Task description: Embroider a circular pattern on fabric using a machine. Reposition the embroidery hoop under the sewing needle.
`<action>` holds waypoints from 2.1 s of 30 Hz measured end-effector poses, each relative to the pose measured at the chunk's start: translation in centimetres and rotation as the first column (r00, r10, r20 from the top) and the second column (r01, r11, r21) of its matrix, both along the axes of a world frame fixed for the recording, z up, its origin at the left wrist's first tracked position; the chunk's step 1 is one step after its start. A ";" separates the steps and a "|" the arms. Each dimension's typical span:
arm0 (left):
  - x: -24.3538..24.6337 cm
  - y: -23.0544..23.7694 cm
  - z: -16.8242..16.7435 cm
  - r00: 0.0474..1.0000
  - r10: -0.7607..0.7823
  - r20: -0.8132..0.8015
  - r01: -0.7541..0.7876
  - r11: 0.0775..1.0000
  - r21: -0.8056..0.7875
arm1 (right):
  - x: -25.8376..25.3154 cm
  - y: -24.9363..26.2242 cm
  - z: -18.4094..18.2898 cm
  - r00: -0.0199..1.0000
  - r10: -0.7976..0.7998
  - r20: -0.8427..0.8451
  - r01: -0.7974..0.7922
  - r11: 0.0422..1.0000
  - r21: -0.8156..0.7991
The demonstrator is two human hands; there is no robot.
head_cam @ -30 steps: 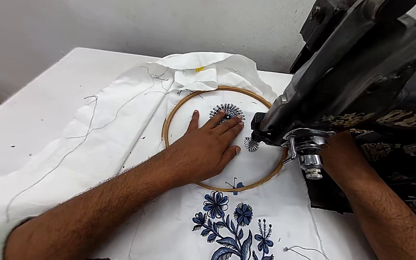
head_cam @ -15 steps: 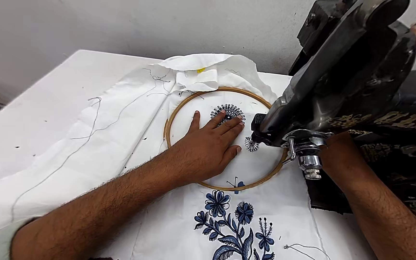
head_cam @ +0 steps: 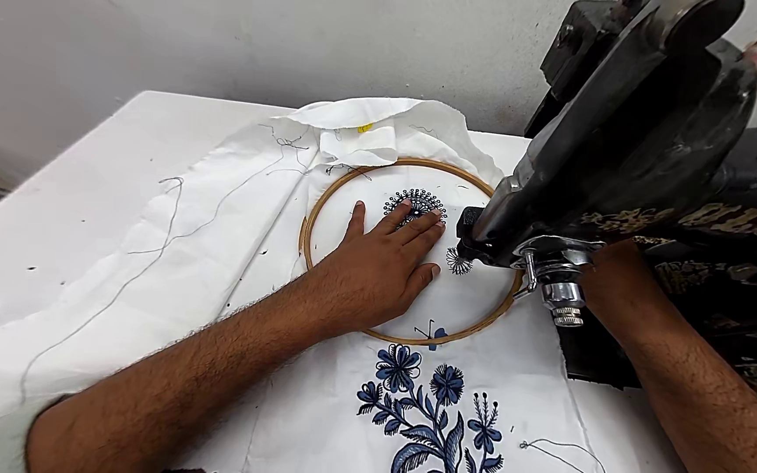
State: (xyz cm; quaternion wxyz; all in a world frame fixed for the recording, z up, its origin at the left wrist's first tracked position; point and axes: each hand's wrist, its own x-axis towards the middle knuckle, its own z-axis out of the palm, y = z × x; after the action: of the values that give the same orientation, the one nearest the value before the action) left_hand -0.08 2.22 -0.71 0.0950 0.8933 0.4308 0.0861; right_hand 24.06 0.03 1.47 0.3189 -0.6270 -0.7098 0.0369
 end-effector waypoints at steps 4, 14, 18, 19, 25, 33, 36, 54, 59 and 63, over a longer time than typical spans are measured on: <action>0.1 0.2 0.0 1.000 0.003 -0.005 -0.003 1.000 -0.008 | -0.1 0.1 0.1 0.999 -0.004 -0.035 0.004 1.000 -0.013; -0.3 -0.6 1.1 0.997 -0.008 -0.080 0.003 0.998 -0.059 | -0.4 -0.3 0.8 0.998 0.021 0.052 -0.018 0.998 -0.062; -0.3 -0.9 1.2 0.997 -0.011 -0.075 0.007 0.998 -0.058 | -0.6 -0.4 1.2 0.997 -0.017 0.071 0.026 0.991 -0.133; -0.2 -0.9 1.1 0.998 -0.010 -0.069 0.007 0.999 -0.053 | -0.7 -0.4 1.3 0.997 -0.033 0.064 0.042 0.988 -0.148; 0.0 -0.5 0.2 1.000 -0.007 -0.028 0.007 1.000 -0.012 | -0.6 -0.1 1.2 0.997 -0.018 0.073 0.023 0.997 -0.079; 0.6 -0.7 -0.2 1.000 -0.006 -0.004 0.006 1.000 0.006 | -0.4 0.0 1.7 0.991 -0.053 0.121 0.066 0.992 -0.108; 0.3 -0.5 -0.1 1.000 -0.013 -0.008 0.013 1.000 0.005 | -0.5 -0.1 1.4 0.993 -0.050 0.107 0.058 0.995 -0.077; 0.3 -0.4 -0.4 1.000 -0.014 0.009 0.013 0.999 0.029 | -0.5 -0.1 1.3 0.996 -0.029 0.085 0.036 0.996 -0.079; 0.4 -0.2 -0.2 1.000 -0.008 0.009 0.008 1.000 0.000 | -0.2 0.0 1.0 0.997 -0.020 0.077 0.025 0.998 -0.056; 0.1 -0.4 0.0 1.000 -0.016 -0.015 0.016 1.000 -0.006 | -0.3 -0.2 1.0 0.996 -0.033 0.078 0.038 0.997 -0.073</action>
State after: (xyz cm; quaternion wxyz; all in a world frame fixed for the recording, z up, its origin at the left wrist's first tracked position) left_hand 0.06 1.83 -0.69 0.0953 0.8970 0.4247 0.0774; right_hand 23.73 -0.21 2.45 0.2683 -0.6519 -0.7085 0.0334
